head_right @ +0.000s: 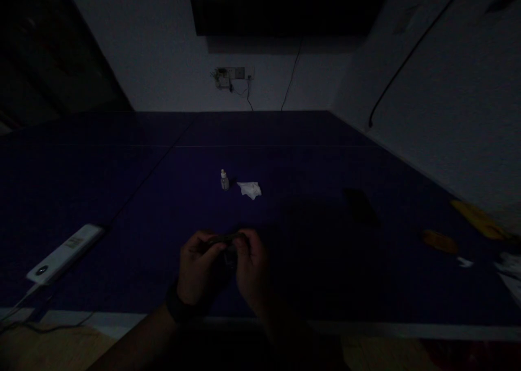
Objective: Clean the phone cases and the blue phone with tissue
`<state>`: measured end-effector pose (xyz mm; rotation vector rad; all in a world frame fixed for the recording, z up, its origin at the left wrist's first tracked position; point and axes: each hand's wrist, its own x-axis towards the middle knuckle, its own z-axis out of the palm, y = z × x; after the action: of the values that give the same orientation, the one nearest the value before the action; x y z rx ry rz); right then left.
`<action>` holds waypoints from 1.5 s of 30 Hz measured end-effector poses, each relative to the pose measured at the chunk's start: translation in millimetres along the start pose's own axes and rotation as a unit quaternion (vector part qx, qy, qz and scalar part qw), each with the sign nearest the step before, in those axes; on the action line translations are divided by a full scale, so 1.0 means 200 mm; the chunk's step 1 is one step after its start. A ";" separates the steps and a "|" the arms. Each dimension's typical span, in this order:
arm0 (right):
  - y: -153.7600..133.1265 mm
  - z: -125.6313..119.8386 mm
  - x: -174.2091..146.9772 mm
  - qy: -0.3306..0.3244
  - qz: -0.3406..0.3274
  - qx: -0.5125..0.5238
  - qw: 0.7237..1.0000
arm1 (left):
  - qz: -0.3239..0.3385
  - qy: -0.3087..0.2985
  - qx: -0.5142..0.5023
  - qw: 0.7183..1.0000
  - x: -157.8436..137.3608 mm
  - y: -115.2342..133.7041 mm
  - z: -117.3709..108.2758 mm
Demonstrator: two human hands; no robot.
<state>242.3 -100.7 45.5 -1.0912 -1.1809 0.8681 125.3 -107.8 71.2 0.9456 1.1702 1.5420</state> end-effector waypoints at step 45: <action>0.32 -0.22 -0.03 -0.290 -0.207 -0.372 0.857 | 0.240 -0.283 0.411 0.833 0.16 -0.42 -0.43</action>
<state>285.8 -98.4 -18.2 -1.1223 -2.2921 0.3830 54.6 -89.1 -29.7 2.2390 1.1910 0.9207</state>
